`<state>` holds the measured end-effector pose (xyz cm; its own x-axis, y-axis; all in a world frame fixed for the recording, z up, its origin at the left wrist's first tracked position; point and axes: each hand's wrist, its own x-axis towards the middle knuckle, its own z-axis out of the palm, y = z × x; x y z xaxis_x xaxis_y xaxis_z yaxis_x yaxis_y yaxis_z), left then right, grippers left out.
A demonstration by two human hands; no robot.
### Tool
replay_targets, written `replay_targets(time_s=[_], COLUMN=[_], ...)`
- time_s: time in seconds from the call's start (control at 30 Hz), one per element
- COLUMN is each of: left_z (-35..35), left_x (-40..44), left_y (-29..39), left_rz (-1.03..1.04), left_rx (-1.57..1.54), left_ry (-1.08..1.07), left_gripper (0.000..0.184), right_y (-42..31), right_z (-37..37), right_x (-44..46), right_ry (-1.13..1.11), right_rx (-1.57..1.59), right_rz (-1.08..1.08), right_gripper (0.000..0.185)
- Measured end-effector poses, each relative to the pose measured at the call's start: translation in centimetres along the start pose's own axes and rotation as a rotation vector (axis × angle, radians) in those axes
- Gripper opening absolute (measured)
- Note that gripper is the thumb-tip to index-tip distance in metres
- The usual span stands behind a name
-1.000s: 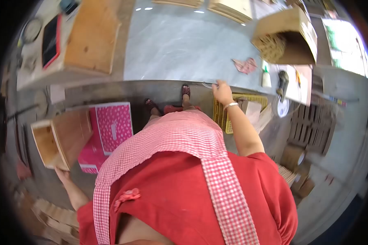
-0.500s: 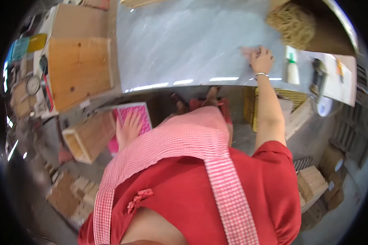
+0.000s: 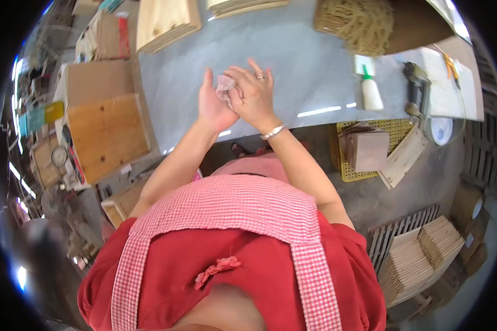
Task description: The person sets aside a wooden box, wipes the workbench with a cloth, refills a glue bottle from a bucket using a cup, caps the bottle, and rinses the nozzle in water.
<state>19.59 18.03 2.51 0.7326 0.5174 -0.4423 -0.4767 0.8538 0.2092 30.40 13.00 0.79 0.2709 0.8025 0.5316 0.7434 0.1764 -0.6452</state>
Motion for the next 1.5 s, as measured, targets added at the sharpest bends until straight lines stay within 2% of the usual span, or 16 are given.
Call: replay_targets(time_s=[0.07,0.1,0.17,0.3,0.4,0.53,0.6,0.73,0.83,0.93,1.07,1.17,1.3,1.37,1.4,1.5], left_z=[-2.3,-1.2,0.8,3.8,4.6,3.0,3.7,5.3,3.8,0.9,-0.9,-1.0,0.9,1.8,1.9,-0.2], left_x=[0.3,0.7,0.6,-0.1,1.2,3.0,2.5,0.0,-0.4,-1.5,-2.9,-2.6,-1.3,-0.3,0.0,-0.6], left_y=[-1.1,-1.4,-1.6,-1.3,-0.6,-1.9,-2.5,-3.6,-3.6,-3.1,-3.8,-5.9,-9.1,-9.8,-9.8,-7.9], left_rz=[-0.096,-0.127,-0.079,-0.028,0.053,0.028,-0.023,-0.050,-0.042,-0.089,-0.181,-0.263,-0.152,-0.124,-0.093,-0.051], left_rx=[-0.310,-0.308,-0.133,0.207,0.262,0.188,0.059,0.458,0.673,0.774,0.823,0.991,1.102,0.968,0.832,0.690], left_ry=[-0.349,-0.364,-0.009,0.076,0.107,-0.041,-0.116,-0.021,0.047,0.163,0.341,0.329,0.288,0.249,0.211,0.293], left_gripper=[0.091,0.091,0.090,0.088,0.085,0.082,0.080,0.079,0.080,0.078,0.071,0.071,0.073,0.073,0.072,0.064], right_y=[2.7,3.5,5.3,10.7,8.2,2.1,5.2,11.9,16.4,18.4,23.6,24.2,15.2,7.7,6.6,6.1], right_z=[0.2,0.3,0.2,-1.5,-3.8,-3.7,-3.5,-4.6,-6.2,-10.7,-17.3,-19.1,-16.2,-13.5,-11.1,-9.3], right_x=[-0.7,-0.7,-0.7,-0.5,0.1,0.2,-1.8,-3.5,-5.7,-6.0,-7.6,-8.3,-7.6,-6.7,-8.4,-7.3], right_ry=[0.024,-0.032,-0.082,-0.044,0.063,0.164,0.182,0.247,-0.025,0.059,0.050,-0.244,0.058,-0.092,-0.229,-0.372], right_rx=[-0.043,0.118,0.292,0.066,0.525,0.142,0.115,0.102,-0.212,-0.690,-0.926,-0.749,0.061,0.354,0.316,0.486], right_rz=[0.010,0.205,0.407,0.826,0.822,0.140,0.260,0.690,0.561,0.456,0.681,0.921,0.778,0.706,0.427,0.306], right_gripper=[0.025,0.026,0.028,0.025,0.026,0.022,0.022,0.028,0.036,0.045,0.053,0.053,0.041,0.042,0.046,0.057])
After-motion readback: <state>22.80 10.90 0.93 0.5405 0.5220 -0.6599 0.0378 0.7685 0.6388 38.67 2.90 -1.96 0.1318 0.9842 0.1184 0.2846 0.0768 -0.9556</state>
